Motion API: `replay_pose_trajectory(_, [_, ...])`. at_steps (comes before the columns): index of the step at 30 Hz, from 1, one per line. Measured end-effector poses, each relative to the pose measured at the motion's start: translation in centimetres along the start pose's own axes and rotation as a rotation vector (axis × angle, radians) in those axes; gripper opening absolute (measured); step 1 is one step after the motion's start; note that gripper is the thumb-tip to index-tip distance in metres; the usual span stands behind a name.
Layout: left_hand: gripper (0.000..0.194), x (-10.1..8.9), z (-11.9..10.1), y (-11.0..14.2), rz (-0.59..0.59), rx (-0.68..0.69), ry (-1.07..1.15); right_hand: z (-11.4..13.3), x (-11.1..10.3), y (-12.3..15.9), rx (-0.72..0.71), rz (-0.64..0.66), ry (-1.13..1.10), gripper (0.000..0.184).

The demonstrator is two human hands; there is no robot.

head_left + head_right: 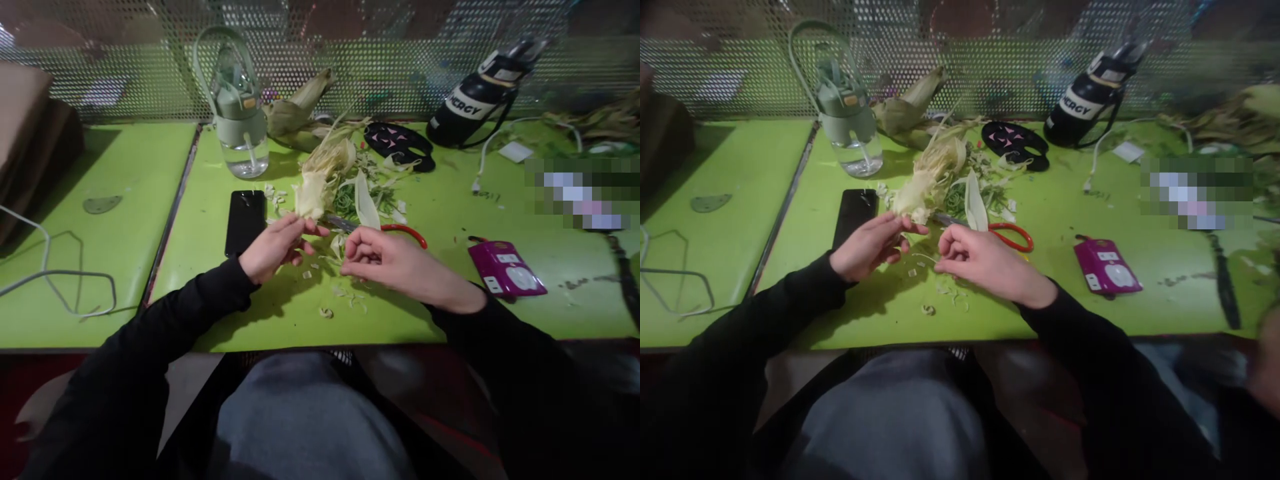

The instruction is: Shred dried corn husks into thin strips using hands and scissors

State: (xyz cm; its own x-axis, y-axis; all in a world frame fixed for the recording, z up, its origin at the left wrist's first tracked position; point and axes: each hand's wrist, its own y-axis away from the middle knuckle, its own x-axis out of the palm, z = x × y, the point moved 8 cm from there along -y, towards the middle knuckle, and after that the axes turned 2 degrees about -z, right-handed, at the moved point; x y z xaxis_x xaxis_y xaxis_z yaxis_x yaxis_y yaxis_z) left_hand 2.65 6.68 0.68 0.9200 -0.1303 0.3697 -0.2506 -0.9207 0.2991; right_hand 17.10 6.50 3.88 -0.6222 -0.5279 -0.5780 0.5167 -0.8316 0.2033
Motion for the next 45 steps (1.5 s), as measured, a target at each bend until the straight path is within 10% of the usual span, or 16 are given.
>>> replay_pose_trajectory(8, [0.023,0.4,1.3,-0.6,0.087,0.032,-0.326,4.1,0.6,-1.6,-0.197,-0.179,0.557,0.012])
replay_pose_trajectory(20, [0.024,-1.0,1.1,-1.2,-0.053,0.058,-0.326,3.2,1.2,-1.3,-0.333,-0.130,0.633,0.022])
replay_pose_trajectory(32, [0.026,-2.2,-1.0,-0.8,-0.202,0.057,-0.096,-2.0,-5.8,-1.1,-0.012,-0.219,0.512,0.027])
replay_pose_trajectory(37, [0.022,-3.4,-1.8,-1.1,-0.256,0.140,0.016,-3.0,-8.2,-1.1,-0.100,-0.427,0.790,0.039])
replay_pose_trajectory(40, [0.021,-3.7,-2.3,-1.2,-0.248,0.185,0.048,-2.3,-6.5,-1.3,-0.200,-0.452,0.838,0.041])
replay_pose_trajectory(45, [0.022,-4.2,-2.9,-1.3,-0.254,0.233,0.056,-0.4,1.7,-3.9,-0.249,-0.134,0.639,0.030])
